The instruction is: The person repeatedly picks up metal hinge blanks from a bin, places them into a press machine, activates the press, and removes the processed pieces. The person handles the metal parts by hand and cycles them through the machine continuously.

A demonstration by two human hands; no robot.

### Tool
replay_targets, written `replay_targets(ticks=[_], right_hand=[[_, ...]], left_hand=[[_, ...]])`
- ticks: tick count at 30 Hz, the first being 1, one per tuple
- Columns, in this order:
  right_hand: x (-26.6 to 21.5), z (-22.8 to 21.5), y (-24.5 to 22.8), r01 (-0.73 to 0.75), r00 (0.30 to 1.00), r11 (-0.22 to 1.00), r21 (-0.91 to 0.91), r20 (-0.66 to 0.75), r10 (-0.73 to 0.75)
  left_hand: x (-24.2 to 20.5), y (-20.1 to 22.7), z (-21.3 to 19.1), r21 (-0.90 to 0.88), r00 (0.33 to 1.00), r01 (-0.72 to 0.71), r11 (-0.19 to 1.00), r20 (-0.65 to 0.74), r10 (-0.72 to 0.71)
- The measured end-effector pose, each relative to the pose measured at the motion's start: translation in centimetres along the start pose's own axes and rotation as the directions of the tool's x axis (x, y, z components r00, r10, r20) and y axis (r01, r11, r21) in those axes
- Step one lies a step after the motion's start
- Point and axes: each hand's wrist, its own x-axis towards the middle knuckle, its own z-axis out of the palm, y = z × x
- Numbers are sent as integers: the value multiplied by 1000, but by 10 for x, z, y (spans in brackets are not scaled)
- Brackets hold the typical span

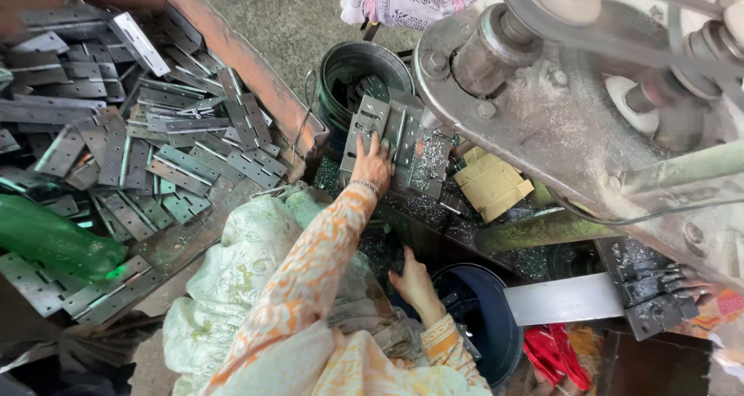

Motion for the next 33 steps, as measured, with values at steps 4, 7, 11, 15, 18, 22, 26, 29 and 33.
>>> replay_targets(ticks=[4,7,11,15,18,22,26,29,33], right_hand=[[0,-9,-19,-25,1000,1000,-7,-10,25],[-4,-7,-22,-58,998,998,-14,1,58],[0,-5,-15,-59,998,998,-14,8,59],[3,-7,-7,-12,1000,1000,-26,12,12],[9,-16,-3,144,987,989,-34,-61,-146],[34,-40,-7,256,927,966,16,-288,-241],[58,-56,-24,164,941,827,537,-336,31],[63,-72,-35,200,938,498,844,-312,153],[65,-101,-48,441,821,442,781,-549,152]], left_hand=[[-66,9,10,-46,993,-61,997,-99,57],[-102,10,16,28,970,-146,989,-192,148],[-110,1,9,149,911,-195,969,-340,236],[-114,-3,-18,133,875,-194,972,-424,233],[-119,-3,-46,69,807,-166,984,-563,176],[-116,5,-69,-407,841,-143,902,-530,-105],[-106,18,-55,-863,797,-7,506,-311,-518],[-87,25,-30,-996,845,-88,-31,-58,-531],[-55,9,-22,-906,944,-187,-380,-59,-324]])
